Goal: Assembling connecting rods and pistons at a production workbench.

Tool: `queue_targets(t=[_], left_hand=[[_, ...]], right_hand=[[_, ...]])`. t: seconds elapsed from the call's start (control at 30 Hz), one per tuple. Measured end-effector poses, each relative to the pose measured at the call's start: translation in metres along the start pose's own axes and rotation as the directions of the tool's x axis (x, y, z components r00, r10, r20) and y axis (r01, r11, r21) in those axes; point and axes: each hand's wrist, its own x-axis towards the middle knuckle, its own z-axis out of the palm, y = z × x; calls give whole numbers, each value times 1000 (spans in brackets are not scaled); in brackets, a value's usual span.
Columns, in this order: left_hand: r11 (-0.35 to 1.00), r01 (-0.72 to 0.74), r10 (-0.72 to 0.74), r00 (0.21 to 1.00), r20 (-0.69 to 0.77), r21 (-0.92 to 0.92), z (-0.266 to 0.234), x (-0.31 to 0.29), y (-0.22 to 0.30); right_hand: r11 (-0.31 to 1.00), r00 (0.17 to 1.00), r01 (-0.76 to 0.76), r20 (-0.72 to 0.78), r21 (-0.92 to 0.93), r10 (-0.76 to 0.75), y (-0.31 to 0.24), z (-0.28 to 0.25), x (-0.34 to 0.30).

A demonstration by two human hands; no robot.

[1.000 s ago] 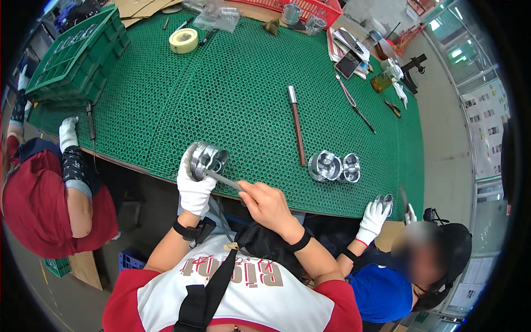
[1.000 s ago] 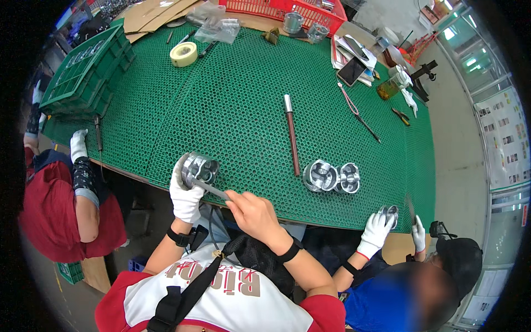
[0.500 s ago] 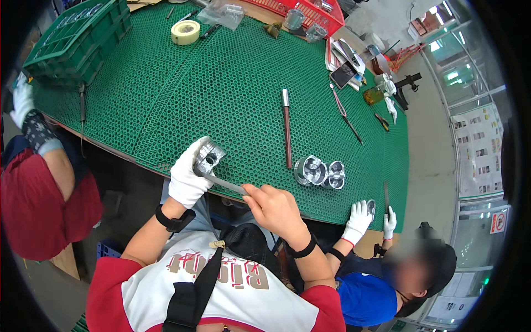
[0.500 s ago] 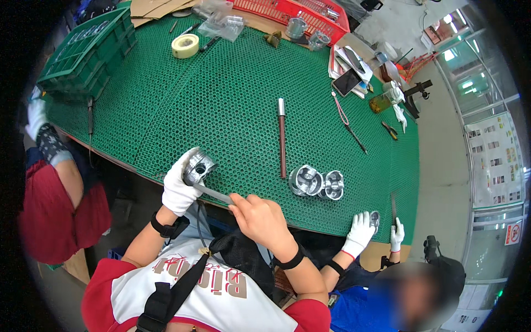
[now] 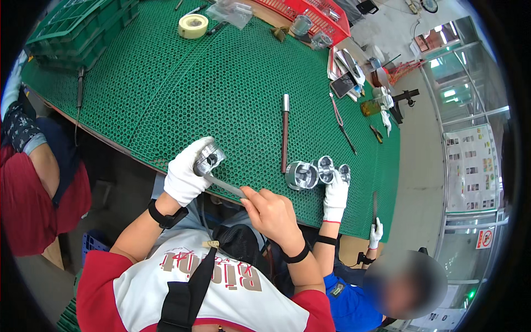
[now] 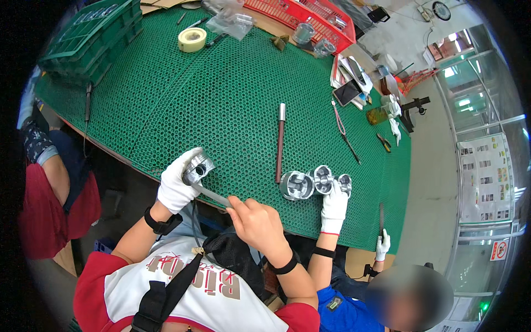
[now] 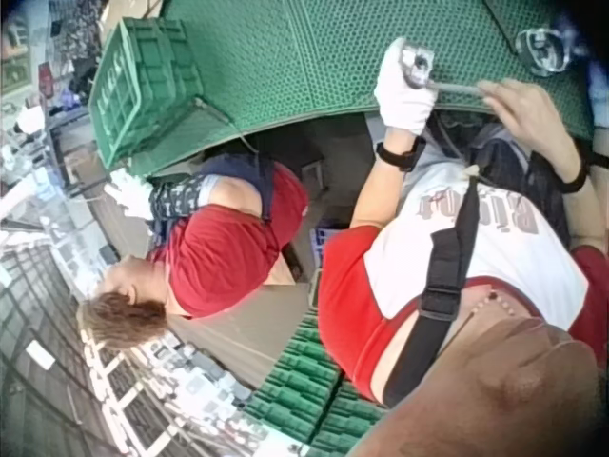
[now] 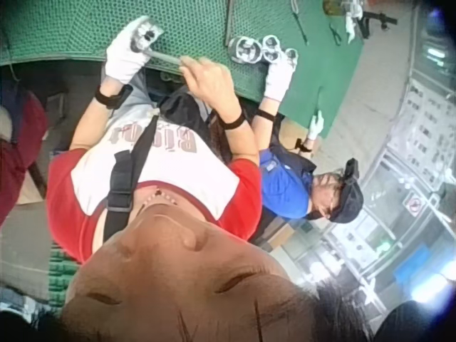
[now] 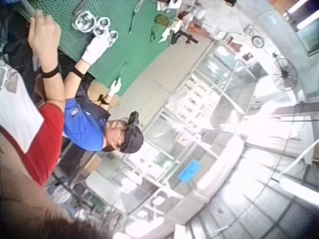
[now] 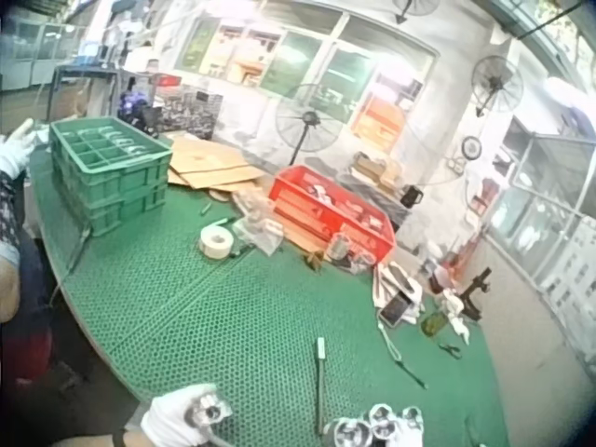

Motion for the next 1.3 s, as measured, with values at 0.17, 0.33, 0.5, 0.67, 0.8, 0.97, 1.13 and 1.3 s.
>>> queue_targets(t=[0.17, 0.33, 0.5, 0.67, 0.8, 0.97, 1.13, 1.3], left_hand=[[1000, -8, 7, 1000, -6, -29, 0, 0, -2], [999, -48, 48, 999, -23, 7, -1, 1, -4], [1000, 2, -2, 1000, 0, -4, -3, 1, -1], [999, -33, 33, 999, -21, 9, -1, 0, -3], [1000, -24, 24, 999, -23, 9, -2, 0, -4], [999, -3, 2, 1000, -17, -40, -3, 0, -3], [1000, -30, 30, 999, -22, -7, -1, -1, -7], [1000, -14, 14, 1000, -3, -25, -4, 0, -6]], right_hand=[[999, 1000, 1, 13, -43, 0, -4, -1, 3], [998, 1000, -5, 3, -55, 5, -6, -3, 3], [1000, 1000, 6, -14, -27, -7, -7, 1, 4], [998, 1000, -6, 3, -55, 6, -10, -3, 2], [1000, 1000, 4, -19, -18, -4, -11, 1, 2], [999, 1000, -7, -26, -43, 6, -14, 4, 3], [1000, 1000, -3, -28, -17, 3, -12, 6, -1], [1000, 999, -7, -31, 2, 7, -12, 7, -1]])
